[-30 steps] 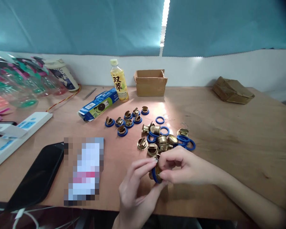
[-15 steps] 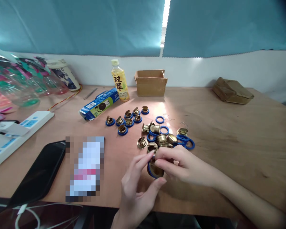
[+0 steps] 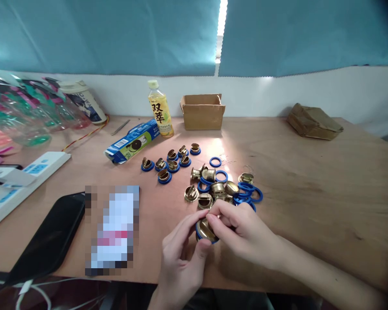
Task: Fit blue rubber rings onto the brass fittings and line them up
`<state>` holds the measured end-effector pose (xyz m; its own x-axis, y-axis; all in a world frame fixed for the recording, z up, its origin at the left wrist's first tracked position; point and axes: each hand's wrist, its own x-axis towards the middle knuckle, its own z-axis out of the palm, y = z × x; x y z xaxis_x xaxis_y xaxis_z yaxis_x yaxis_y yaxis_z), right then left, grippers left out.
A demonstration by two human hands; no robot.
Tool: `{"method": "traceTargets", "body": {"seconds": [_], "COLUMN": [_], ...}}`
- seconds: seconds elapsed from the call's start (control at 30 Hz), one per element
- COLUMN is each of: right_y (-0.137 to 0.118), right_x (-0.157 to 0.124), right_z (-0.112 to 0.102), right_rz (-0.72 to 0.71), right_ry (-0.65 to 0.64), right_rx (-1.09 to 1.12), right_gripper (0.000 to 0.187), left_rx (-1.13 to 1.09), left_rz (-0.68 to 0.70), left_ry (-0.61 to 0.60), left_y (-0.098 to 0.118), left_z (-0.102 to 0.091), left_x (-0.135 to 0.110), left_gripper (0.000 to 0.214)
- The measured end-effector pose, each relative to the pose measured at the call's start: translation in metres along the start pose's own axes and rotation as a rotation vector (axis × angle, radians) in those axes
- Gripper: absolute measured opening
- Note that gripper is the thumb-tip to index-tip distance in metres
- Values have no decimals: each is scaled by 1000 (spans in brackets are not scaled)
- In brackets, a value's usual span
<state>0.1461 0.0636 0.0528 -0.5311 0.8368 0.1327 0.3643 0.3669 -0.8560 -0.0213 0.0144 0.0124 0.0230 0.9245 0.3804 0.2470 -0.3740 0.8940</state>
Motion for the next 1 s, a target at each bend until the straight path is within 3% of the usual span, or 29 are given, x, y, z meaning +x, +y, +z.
{"method": "traceTargets", "body": {"seconds": [0.3,0.5,0.67,0.8,1.0], "right_y": [0,2,4,4,0], "right_x": [1,1,3,3,4], "right_z": [6,3,-7,-10,-10], "right_rz": [-16,-23,59,99,37], "right_ry": [64,35,19,26,-2], "right_rx": [-16,50,183,227,209], "right_gripper": [21,15,19,22,2], "left_rx": [50,-30,-79,-67,-81], "left_rz": [18,-11,-78,-44,-14], "left_ry": [47,52,150,184,184], "left_y": [-1,-7,-8,-5,-4], "left_z": [1,3,9,10,10], "left_x": [-2,-4,-4,-2,-2], "left_gripper": [37,43,54,46,43]}}
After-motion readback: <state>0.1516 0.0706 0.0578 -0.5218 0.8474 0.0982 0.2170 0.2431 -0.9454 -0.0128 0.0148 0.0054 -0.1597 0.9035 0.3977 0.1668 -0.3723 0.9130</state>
